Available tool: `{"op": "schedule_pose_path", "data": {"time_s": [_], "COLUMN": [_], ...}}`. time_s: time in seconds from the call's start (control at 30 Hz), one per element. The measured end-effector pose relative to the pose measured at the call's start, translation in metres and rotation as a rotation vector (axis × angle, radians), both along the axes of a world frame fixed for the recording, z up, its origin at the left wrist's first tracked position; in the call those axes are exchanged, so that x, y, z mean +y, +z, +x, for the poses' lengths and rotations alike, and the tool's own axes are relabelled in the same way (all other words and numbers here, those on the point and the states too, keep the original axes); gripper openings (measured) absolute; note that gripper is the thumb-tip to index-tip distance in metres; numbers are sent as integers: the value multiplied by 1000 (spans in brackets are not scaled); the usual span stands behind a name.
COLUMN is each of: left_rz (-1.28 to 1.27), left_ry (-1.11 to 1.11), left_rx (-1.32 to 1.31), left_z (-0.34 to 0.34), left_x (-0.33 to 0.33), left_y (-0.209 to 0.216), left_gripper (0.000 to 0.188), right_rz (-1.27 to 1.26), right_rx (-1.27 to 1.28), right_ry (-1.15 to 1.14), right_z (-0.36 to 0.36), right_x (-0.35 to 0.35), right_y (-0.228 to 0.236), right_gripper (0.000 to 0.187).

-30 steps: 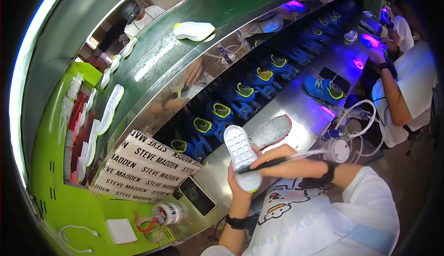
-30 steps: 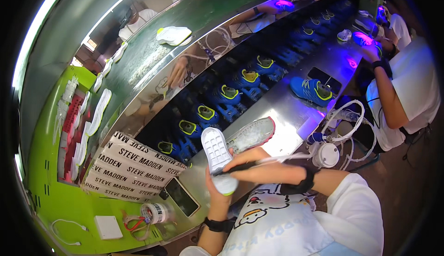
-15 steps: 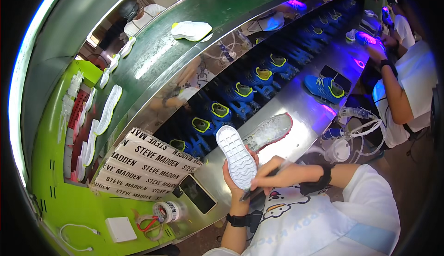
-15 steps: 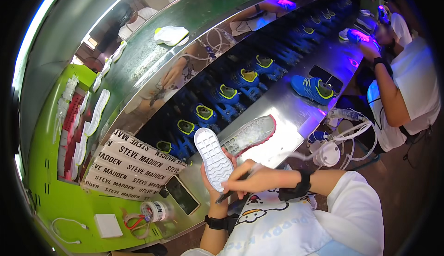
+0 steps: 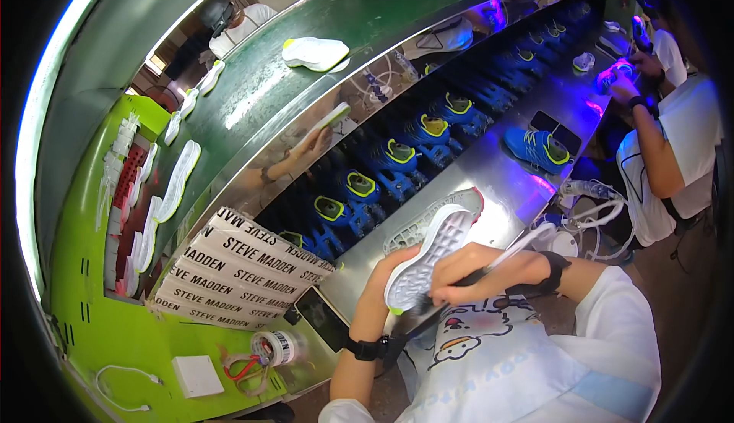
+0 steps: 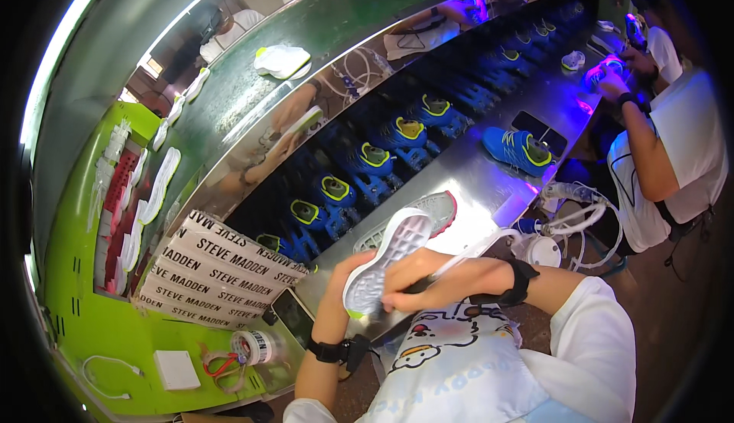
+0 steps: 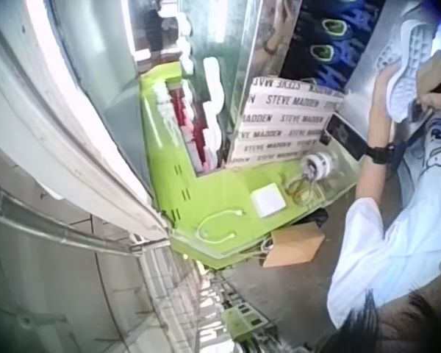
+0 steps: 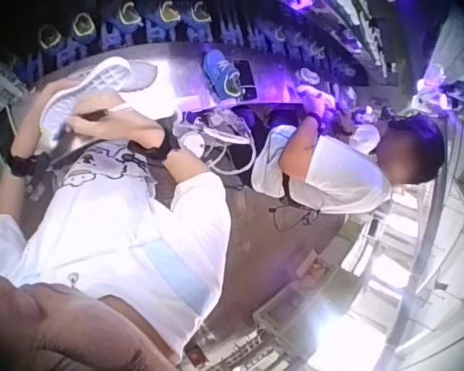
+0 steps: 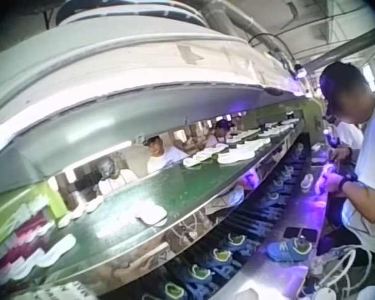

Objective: The person scrubs the sole of a white sneaker with a brush, repeatedly applying pressure and moving the brush across the tread. They briefly adjust the head-mounted camera before resuming scrubbing. The person handles the shoe and brush throughout, focusing on the bottom surface.

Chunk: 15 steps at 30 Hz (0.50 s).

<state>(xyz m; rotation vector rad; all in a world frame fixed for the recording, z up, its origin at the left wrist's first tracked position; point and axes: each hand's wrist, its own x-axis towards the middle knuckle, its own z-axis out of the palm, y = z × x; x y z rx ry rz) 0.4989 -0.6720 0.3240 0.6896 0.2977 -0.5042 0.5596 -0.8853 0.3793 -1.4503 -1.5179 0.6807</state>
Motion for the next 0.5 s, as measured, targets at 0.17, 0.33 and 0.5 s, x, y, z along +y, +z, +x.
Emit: {"op": "schedule_pose_path", "data": {"time_s": [0.17,0.33,0.5], "left_rz": [345,379,229], "left_ry": [-87,-156,-4], "left_rx": [8,-47,-100], "left_z": [1,7,-5], "left_x": [-10,-3,0], "left_y": [17,5,6], "left_gripper": [38,39,44], "right_rz": [122,117,-18], "right_rx": [-49,77,306], "right_ry": [-14,-149,-520], "right_z": [3,12,26], "right_x": [-18,-31,-60], "right_y": [-17,-19,-10], "right_gripper": [11,12,15]}}
